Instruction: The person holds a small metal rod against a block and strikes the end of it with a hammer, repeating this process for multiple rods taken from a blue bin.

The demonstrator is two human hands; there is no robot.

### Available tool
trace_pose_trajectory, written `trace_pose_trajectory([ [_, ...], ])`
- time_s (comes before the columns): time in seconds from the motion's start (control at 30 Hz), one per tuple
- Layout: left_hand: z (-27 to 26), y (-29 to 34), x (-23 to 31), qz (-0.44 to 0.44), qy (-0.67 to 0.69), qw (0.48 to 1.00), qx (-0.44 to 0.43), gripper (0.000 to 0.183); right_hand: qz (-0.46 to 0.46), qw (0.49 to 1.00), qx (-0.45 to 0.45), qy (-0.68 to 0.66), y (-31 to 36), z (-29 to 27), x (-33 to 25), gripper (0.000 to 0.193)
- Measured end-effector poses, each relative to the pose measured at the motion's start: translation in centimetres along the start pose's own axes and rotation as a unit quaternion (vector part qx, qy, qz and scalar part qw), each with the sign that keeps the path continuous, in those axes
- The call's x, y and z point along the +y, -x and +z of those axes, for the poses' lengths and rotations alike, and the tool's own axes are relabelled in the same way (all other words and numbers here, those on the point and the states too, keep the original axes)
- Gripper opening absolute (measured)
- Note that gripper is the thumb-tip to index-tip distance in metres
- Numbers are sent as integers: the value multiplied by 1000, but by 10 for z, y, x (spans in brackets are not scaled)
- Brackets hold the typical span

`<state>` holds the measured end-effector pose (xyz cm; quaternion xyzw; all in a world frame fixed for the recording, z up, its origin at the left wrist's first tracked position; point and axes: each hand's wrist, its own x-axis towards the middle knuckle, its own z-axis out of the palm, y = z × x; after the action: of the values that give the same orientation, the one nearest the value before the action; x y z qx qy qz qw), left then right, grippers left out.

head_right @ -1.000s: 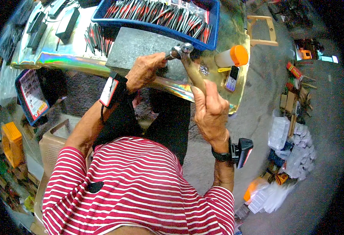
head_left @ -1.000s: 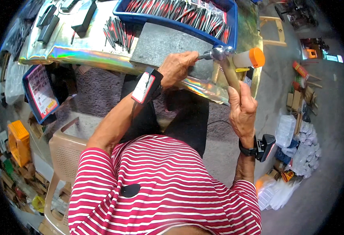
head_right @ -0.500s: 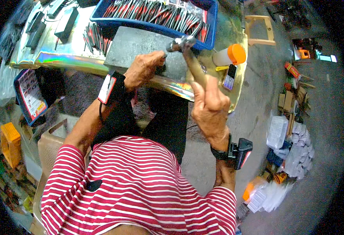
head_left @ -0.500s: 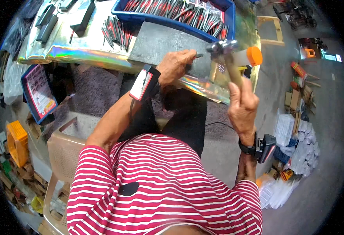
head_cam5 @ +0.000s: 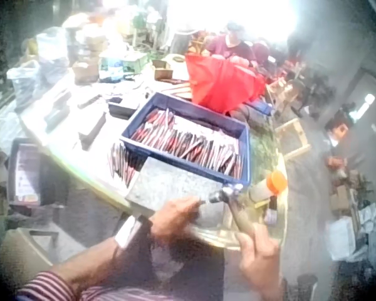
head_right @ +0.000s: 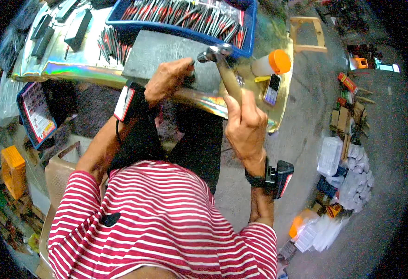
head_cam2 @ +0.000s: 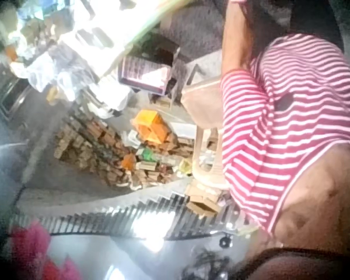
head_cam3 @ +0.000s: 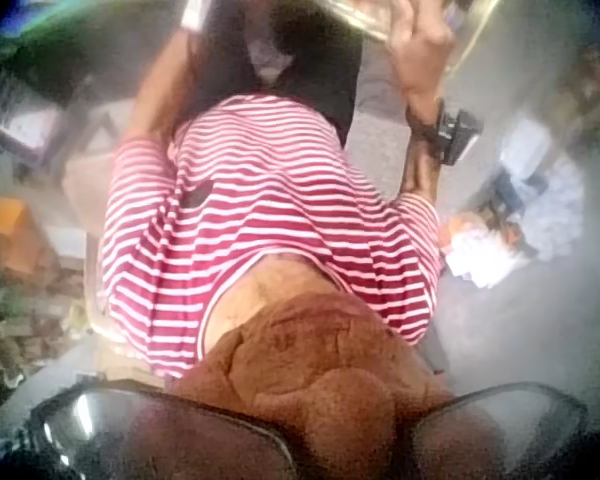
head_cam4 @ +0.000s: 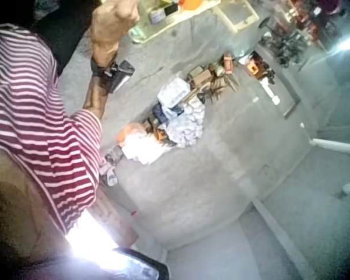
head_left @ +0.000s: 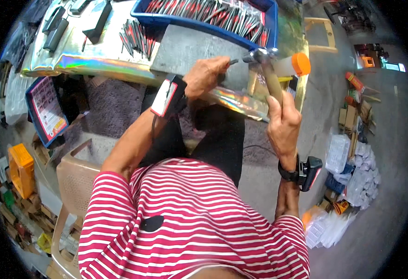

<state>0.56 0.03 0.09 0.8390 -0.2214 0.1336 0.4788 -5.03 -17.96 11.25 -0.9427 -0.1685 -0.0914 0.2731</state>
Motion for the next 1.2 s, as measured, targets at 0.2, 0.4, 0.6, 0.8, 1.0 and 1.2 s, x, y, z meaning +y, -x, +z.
trace_pose_trajectory([
  [0.2,-2,2,1,14,-10,1000,-1,14,130,972,12,-194,19,39,24,21],
  [0.4,-10,-2,-2,-48,67,996,-16,16,331,784,-21,-524,32,97,42,28],
  [0.6,-16,-41,-19,-156,122,976,96,11,339,749,-39,-567,31,106,47,29],
  [0.8,-18,-94,-70,-68,-29,993,95,20,257,839,-100,-469,34,103,55,33],
  [1.0,-4,-123,-106,-59,-189,978,57,41,279,886,-103,-355,35,89,82,35],
  [1.2,8,-137,-138,-110,-228,966,45,39,257,891,61,-368,26,94,134,20],
])
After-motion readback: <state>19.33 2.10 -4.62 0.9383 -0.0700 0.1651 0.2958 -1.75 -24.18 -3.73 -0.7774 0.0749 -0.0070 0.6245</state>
